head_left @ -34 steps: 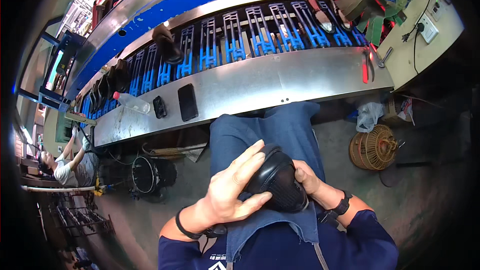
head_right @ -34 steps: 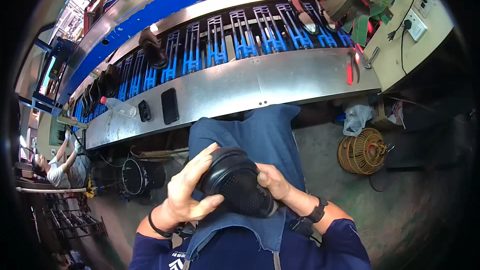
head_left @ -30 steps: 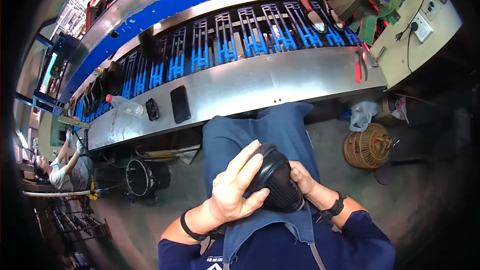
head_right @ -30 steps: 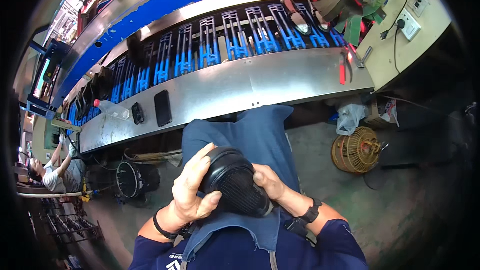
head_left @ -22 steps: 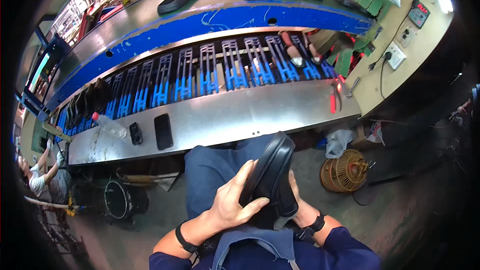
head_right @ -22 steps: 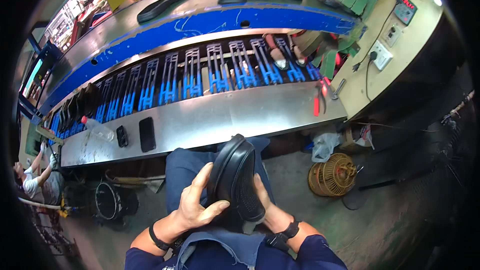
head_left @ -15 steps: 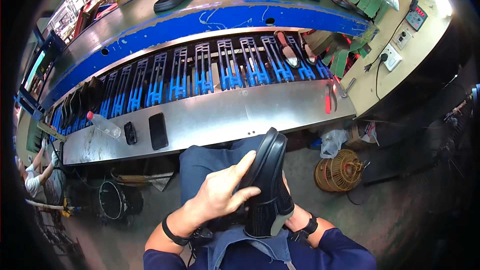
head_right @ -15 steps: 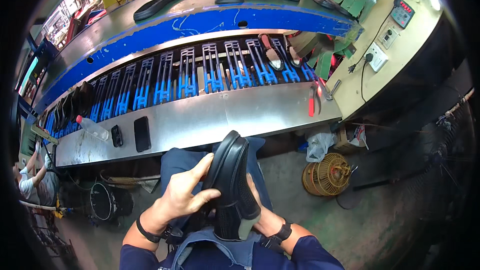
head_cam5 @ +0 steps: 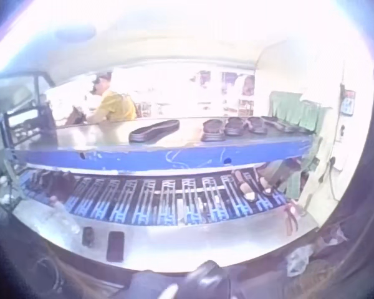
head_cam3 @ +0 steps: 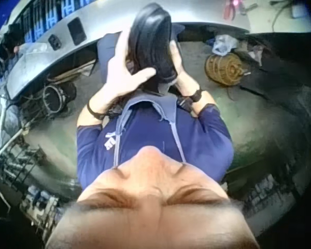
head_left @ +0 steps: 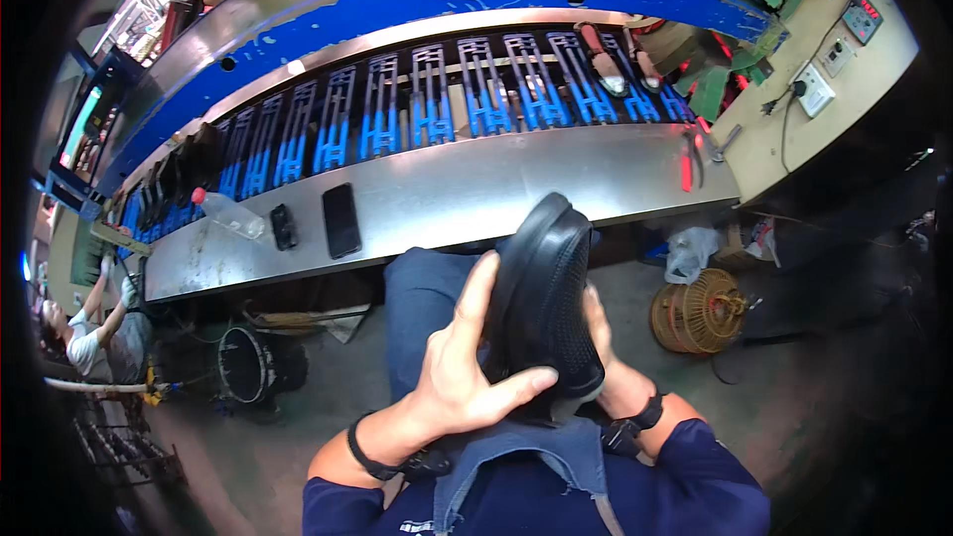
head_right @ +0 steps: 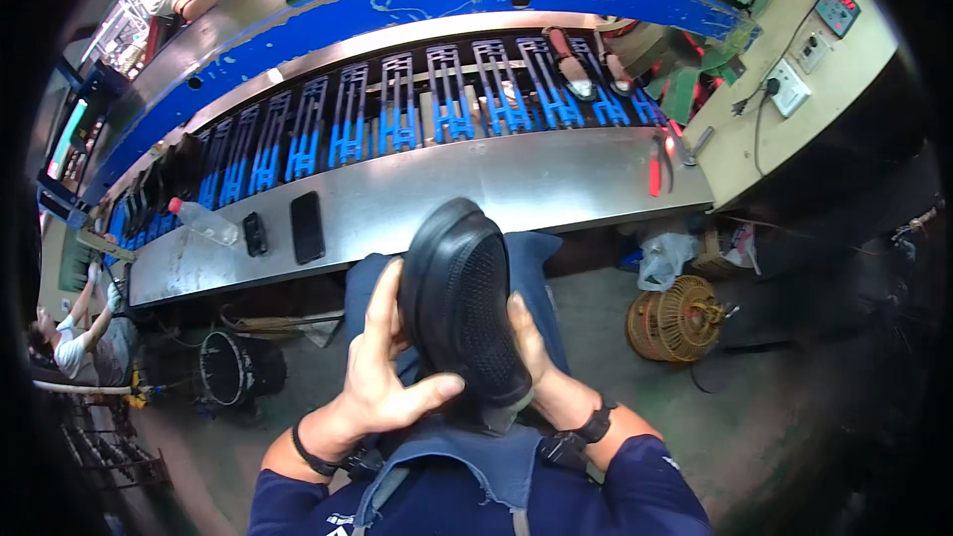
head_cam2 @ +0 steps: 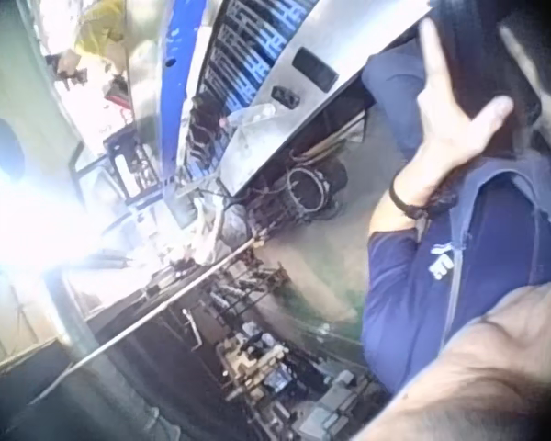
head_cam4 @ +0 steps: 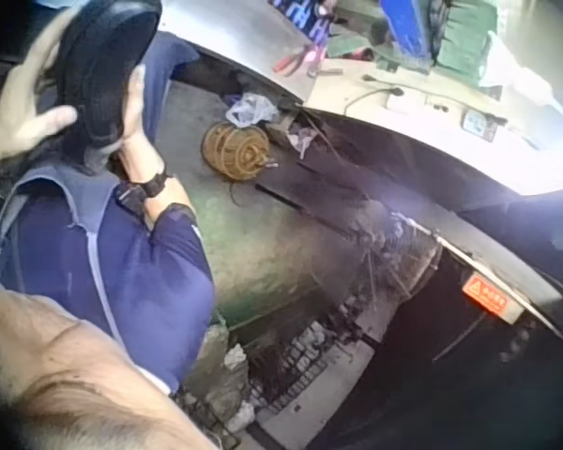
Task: Insert shoe lasts into uppers and place them onto a conveyor system for industrial shoe manufacturing.
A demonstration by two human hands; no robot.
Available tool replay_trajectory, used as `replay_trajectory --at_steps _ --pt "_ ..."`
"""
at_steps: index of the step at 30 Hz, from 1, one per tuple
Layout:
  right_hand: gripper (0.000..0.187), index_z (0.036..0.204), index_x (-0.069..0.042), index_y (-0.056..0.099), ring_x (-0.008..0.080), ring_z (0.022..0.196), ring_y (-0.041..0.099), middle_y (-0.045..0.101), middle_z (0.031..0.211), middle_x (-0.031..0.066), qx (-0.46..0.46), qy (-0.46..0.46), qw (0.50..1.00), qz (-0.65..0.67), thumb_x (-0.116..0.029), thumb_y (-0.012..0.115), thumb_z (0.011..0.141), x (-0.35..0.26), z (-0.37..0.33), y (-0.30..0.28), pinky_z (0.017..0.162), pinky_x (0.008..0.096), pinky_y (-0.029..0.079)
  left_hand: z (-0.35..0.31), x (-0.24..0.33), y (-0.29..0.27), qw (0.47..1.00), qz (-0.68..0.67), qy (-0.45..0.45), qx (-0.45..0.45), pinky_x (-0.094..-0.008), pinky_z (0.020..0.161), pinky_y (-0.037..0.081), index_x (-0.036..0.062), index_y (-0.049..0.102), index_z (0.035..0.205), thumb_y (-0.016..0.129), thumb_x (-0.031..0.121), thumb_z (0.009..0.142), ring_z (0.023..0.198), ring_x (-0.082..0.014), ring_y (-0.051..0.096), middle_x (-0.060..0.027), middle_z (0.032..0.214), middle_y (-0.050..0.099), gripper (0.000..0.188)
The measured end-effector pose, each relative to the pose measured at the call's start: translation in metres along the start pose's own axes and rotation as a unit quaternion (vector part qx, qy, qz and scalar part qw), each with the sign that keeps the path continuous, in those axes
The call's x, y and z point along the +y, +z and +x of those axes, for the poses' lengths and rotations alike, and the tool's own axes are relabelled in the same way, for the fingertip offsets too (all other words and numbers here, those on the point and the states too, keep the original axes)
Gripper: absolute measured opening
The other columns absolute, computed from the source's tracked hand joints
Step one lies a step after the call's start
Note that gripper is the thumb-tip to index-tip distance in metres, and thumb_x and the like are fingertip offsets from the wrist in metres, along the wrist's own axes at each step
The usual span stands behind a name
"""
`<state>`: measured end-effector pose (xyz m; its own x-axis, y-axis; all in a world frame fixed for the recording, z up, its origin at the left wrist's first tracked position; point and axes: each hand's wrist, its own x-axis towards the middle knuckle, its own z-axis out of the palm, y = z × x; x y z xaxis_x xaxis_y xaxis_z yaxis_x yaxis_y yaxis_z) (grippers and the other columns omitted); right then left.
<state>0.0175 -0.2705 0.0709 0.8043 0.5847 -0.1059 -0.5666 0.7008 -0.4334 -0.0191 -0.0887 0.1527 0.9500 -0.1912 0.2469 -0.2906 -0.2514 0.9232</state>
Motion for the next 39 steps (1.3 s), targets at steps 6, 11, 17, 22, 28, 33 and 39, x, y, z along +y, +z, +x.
replay_trajectory --at_steps 6,11,17,22,28,33,39 --pt "0.071 0.144 0.005 0.032 0.0334 0.108 0.066 0.064 0.117 0.0236 -0.012 -0.141 0.75 -0.646 -0.042 0.061 0.098 0.013 0.026 0.04 0.096 0.0406 0.051 0.012 -0.05 -0.038 0.906 -0.37 -0.092 0.183 -0.0393 0.094 0.054 -0.001 0.039 0.138 0.071 0.019 0.086 0.108 -0.0262 0.065 -0.0165 0.12 0.062 0.064" --pt "0.038 0.111 0.001 0.058 0.0212 0.066 0.07 0.069 0.074 0.0101 -0.125 -0.086 0.717 -0.68 -0.026 0.074 0.089 -0.021 0.008 0.053 0.065 0.0345 0.057 -0.044 -0.092 -0.06 0.799 -0.577 -0.116 0.123 -0.0475 0.101 0.053 -0.0025 0.054 0.135 0.064 0.042 0.088 0.112 -0.0335 0.067 -0.0215 0.125 0.066 0.066" --pt "0.066 0.136 -0.004 0.044 0.025 0.054 0.065 0.064 0.065 0.0099 -0.182 -0.075 0.663 -0.722 -0.038 0.075 0.088 -0.047 0.063 0.086 0.055 0.0357 0.052 -0.047 -0.076 -0.033 0.801 -0.57 -0.147 0.109 -0.0484 0.105 0.05 0.0001 0.051 0.139 0.07 0.045 0.082 0.117 -0.0333 0.064 -0.0205 0.129 0.063 0.075" --pt "0.072 0.148 -0.002 0.035 0.0248 0.051 0.057 0.055 0.061 0.0096 -0.288 -0.077 0.686 -0.664 -0.024 0.071 0.09 -0.056 0.069 0.073 0.053 0.0372 0.044 -0.043 -0.076 -0.02 0.783 -0.589 -0.175 0.099 -0.0408 0.095 0.057 -0.0054 0.048 0.137 0.076 0.041 0.077 0.107 -0.0292 0.068 -0.0199 0.123 0.063 0.08" --pt "0.061 0.142 -0.002 0.041 0.0338 0.063 0.066 0.064 0.074 0.0174 -0.293 -0.162 0.73 -0.596 -0.022 0.061 0.088 -0.038 0.067 0.072 0.061 0.0432 0.051 -0.02 -0.038 -0.009 0.823 -0.558 -0.094 0.058 -0.0417 0.11 0.045 0.0025 0.042 0.146 0.076 0.049 0.079 0.126 -0.0269 0.057 -0.0145 0.139 0.056 0.089" --pt "0.06 0.127 0.01 0.046 0.0354 0.066 0.065 0.062 0.078 0.0167 -0.119 -0.311 0.608 -0.721 -0.02 0.069 0.079 0.003 0.035 0.062 0.06 0.0434 0.054 -0.048 -0.112 -0.003 0.759 -0.647 -0.036 0.058 -0.0457 0.116 0.037 0.0063 0.045 0.147 0.065 0.049 0.089 0.131 -0.0287 0.054 -0.0146 0.142 0.055 0.075" --pt "0.077 0.145 0.011 0.034 0.0448 0.122 0.048 0.044 0.136 0.0298 -0.115 -0.264 0.609 -0.739 0.0 0.066 0.075 0.017 -0.051 -0.003 0.103 0.0499 0.041 -0.034 -0.116 -0.006 0.775 -0.604 -0.171 0.072 -0.0453 0.1 0.051 -0.001 0.053 0.135 0.049 0.05 0.098 0.116 -0.0331 0.062 -0.0217 0.127 0.062 0.063"
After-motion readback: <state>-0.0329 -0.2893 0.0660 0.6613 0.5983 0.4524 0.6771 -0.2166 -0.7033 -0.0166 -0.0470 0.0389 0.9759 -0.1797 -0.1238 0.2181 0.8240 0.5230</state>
